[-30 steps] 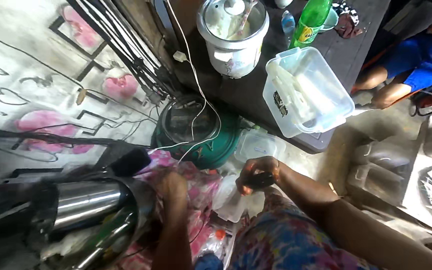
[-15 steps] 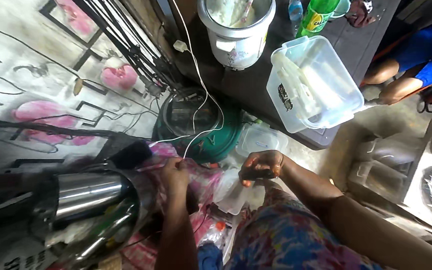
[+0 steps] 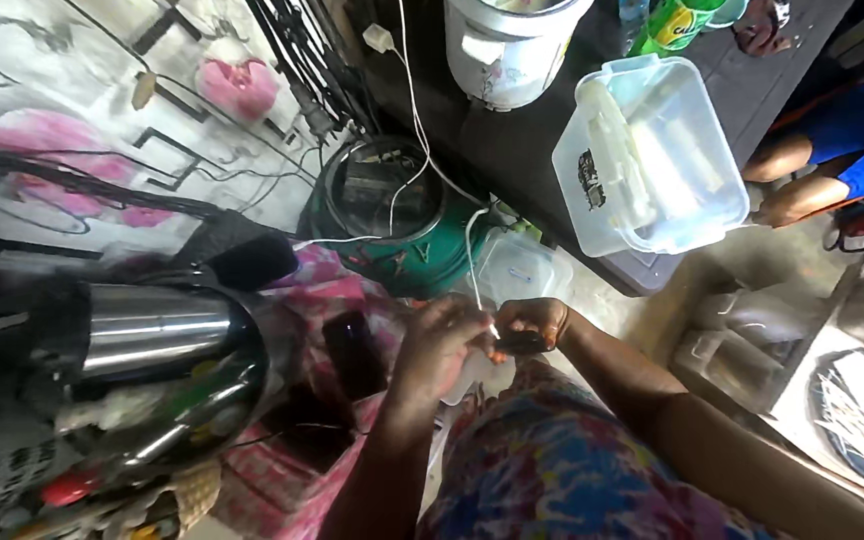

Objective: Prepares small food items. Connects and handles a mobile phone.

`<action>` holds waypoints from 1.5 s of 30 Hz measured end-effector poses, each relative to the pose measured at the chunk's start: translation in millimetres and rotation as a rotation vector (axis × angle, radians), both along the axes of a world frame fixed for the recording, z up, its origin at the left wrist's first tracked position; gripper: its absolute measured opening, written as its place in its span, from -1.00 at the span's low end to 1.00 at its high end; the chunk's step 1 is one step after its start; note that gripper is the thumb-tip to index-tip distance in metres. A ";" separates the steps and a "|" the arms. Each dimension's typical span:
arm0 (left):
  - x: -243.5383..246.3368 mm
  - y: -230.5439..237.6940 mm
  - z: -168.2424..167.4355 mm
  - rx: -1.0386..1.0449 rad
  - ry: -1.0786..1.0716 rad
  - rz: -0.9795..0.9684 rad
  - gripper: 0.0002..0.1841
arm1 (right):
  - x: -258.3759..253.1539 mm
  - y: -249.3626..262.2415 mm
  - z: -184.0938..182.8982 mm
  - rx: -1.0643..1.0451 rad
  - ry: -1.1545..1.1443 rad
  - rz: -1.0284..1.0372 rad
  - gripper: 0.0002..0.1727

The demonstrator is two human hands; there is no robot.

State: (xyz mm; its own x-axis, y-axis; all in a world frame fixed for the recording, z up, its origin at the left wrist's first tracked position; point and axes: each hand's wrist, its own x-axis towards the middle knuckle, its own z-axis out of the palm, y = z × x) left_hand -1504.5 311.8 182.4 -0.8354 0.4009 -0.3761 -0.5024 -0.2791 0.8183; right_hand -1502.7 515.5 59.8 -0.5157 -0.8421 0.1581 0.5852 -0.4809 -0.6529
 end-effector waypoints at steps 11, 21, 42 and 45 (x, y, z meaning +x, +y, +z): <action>8.9 21.5 -1.1 -0.301 0.483 0.034 -0.94 | 15.4 1.5 9.5 -0.031 -0.129 -0.031 -0.44; 20.5 24.2 10.8 -0.157 0.538 0.094 -0.95 | 18.1 0.3 31.5 -0.063 -0.110 -0.025 -0.42; 34.0 31.8 15.8 -0.209 0.660 0.073 -0.98 | 56.8 -0.1 45.0 -0.153 -0.245 -0.098 -0.52; 33.6 31.1 12.2 -0.225 0.681 0.067 -0.99 | 59.6 -0.6 43.0 -0.173 -0.266 -0.101 -0.54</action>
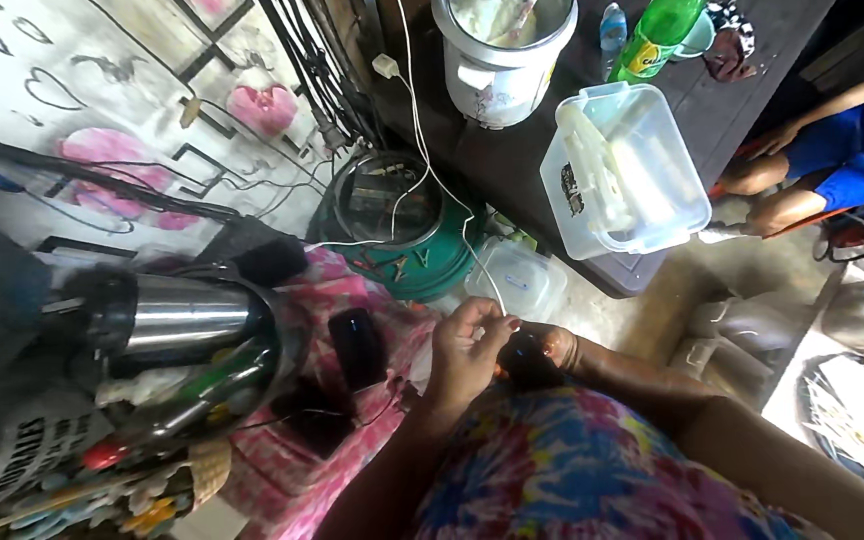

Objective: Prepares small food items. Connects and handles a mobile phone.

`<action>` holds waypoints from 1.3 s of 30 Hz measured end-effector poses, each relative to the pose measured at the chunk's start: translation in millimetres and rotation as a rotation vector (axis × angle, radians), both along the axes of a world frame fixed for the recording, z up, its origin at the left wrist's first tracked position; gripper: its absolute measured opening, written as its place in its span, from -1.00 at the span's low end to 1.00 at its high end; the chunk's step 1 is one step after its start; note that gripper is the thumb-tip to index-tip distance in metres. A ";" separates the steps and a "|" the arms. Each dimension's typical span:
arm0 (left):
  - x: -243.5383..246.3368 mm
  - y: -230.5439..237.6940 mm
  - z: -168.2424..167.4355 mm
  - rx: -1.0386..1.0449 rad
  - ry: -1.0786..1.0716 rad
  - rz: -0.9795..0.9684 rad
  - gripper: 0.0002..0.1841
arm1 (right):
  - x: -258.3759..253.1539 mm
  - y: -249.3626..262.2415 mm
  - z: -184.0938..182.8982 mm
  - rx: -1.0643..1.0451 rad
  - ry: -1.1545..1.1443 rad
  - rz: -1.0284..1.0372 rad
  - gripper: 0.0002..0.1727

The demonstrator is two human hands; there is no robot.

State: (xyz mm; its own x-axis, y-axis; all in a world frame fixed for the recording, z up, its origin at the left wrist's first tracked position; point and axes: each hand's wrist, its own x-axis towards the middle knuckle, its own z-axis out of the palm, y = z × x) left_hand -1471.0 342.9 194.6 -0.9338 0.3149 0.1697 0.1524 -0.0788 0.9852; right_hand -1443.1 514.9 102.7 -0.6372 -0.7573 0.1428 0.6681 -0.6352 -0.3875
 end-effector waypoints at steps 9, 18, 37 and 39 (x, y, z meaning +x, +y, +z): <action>4.3 7.5 -6.0 -0.024 -0.171 -0.054 -0.94 | 2.0 3.8 -2.8 0.100 0.068 -0.043 -0.59; -72.9 -35.7 -105.0 -0.431 -0.414 0.161 -0.83 | 12.1 19.8 -36.9 0.051 -0.148 -0.025 -0.38; -209.4 118.0 -280.3 -0.249 -0.501 0.110 -0.64 | 86.4 118.1 -120.9 0.132 -0.288 -0.332 -0.41; -164.3 113.2 -290.3 -0.267 -0.434 0.086 -0.59 | 85.6 120.6 -120.7 0.130 -0.289 -0.338 -0.41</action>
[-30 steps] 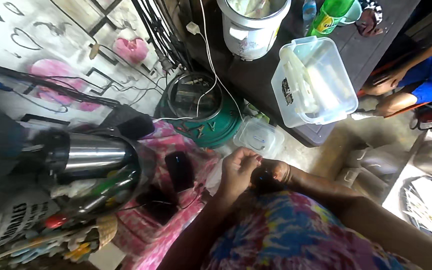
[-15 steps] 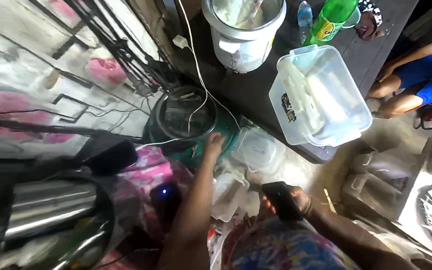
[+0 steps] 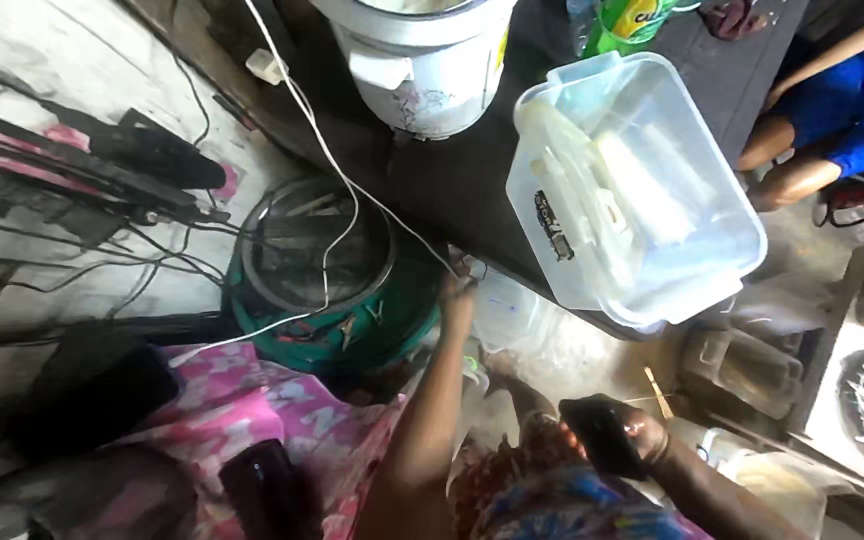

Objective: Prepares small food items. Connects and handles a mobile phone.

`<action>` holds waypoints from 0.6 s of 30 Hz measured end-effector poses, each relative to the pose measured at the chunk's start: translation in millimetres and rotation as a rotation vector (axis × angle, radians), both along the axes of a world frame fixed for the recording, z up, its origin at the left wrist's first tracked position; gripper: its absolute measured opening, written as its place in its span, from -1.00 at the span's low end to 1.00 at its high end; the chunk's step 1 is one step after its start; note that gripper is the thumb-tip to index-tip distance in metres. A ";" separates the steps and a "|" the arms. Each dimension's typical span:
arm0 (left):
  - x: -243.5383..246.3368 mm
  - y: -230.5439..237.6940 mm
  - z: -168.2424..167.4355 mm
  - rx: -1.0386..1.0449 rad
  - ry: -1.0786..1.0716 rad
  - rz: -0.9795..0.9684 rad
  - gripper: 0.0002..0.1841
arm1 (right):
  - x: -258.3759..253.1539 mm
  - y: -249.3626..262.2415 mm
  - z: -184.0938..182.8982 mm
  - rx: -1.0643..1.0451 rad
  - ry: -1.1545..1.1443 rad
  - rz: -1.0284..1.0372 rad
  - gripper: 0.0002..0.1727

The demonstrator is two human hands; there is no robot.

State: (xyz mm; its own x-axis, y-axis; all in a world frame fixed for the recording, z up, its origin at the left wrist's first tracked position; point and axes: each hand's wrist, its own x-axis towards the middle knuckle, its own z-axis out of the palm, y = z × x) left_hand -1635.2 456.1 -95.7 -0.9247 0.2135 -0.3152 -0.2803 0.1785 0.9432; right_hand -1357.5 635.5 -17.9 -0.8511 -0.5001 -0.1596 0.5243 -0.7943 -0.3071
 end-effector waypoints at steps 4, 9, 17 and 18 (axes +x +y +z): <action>66.3 -28.8 -6.9 -0.094 -0.135 -0.005 -0.49 | -5.9 -4.1 12.6 -0.016 0.023 0.022 -0.43; 113.6 -69.1 -5.6 -0.428 -0.329 -0.262 -0.65 | -11.1 -15.5 25.2 -0.034 0.098 0.068 -0.44; 238.9 -153.5 20.8 -0.587 -0.478 -0.642 -0.65 | -6.7 -23.8 54.6 0.002 0.160 0.112 -0.48; 249.5 -162.2 26.0 -0.575 -0.532 -0.635 -0.64 | -5.6 -26.2 55.9 0.005 0.171 0.119 -0.48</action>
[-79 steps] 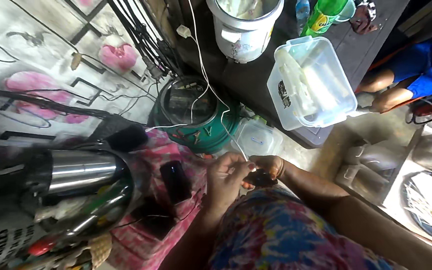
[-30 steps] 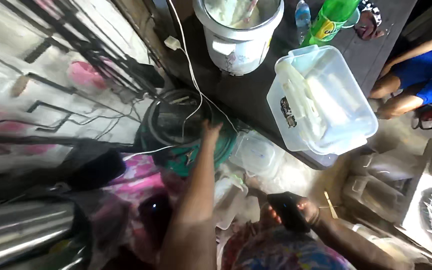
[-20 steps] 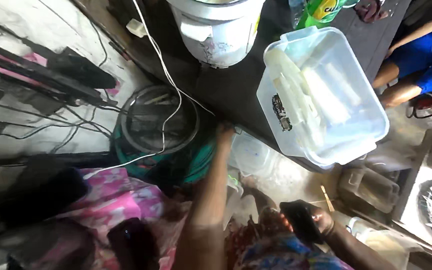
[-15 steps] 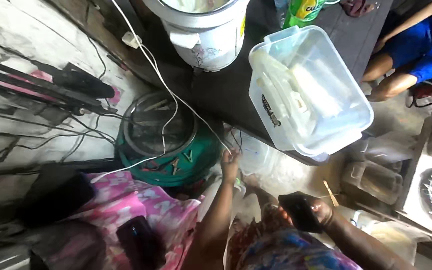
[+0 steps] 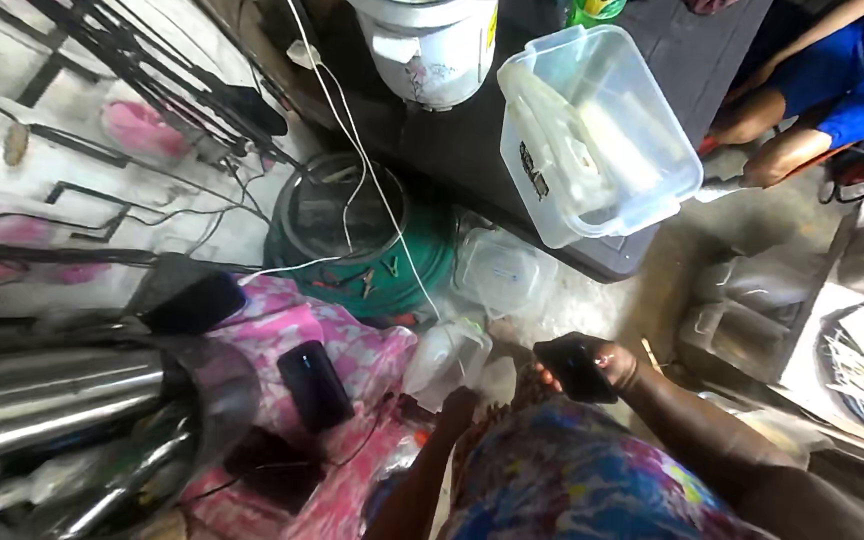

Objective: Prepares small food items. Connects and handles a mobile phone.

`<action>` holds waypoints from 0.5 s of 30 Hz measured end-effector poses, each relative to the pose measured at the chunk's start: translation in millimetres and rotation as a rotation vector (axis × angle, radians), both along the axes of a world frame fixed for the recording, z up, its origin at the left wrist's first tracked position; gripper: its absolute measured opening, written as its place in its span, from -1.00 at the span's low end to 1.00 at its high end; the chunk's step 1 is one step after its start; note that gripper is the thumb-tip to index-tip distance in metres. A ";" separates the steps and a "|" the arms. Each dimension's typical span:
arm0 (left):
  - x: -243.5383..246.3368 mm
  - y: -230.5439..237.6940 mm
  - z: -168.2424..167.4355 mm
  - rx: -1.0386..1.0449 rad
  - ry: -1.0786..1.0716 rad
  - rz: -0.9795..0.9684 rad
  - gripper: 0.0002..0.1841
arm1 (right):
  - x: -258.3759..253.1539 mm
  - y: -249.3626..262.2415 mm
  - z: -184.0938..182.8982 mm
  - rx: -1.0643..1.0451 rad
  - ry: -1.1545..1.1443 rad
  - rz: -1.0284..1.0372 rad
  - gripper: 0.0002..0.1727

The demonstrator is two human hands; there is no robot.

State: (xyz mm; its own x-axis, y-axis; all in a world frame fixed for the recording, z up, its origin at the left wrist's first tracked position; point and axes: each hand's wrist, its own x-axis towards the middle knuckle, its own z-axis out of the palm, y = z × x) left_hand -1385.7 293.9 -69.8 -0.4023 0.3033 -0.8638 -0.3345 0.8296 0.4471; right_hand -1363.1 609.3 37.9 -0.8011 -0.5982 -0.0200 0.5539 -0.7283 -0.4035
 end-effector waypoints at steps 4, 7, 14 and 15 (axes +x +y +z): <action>13.6 -11.2 36.9 0.063 -0.075 0.278 -0.67 | -8.6 -11.5 26.1 0.162 0.202 -0.058 -0.42; -10.2 -1.0 99.7 0.282 -0.028 0.583 -0.71 | -20.1 -14.3 62.6 0.434 0.465 -0.196 -0.27; -68.6 33.1 253.0 0.885 0.183 0.532 -0.72 | -19.1 -24.0 108.3 0.693 0.698 -0.462 -0.19; -70.6 37.7 266.6 0.930 0.201 0.499 -0.72 | -18.6 -25.8 110.0 0.712 0.707 -0.472 -0.19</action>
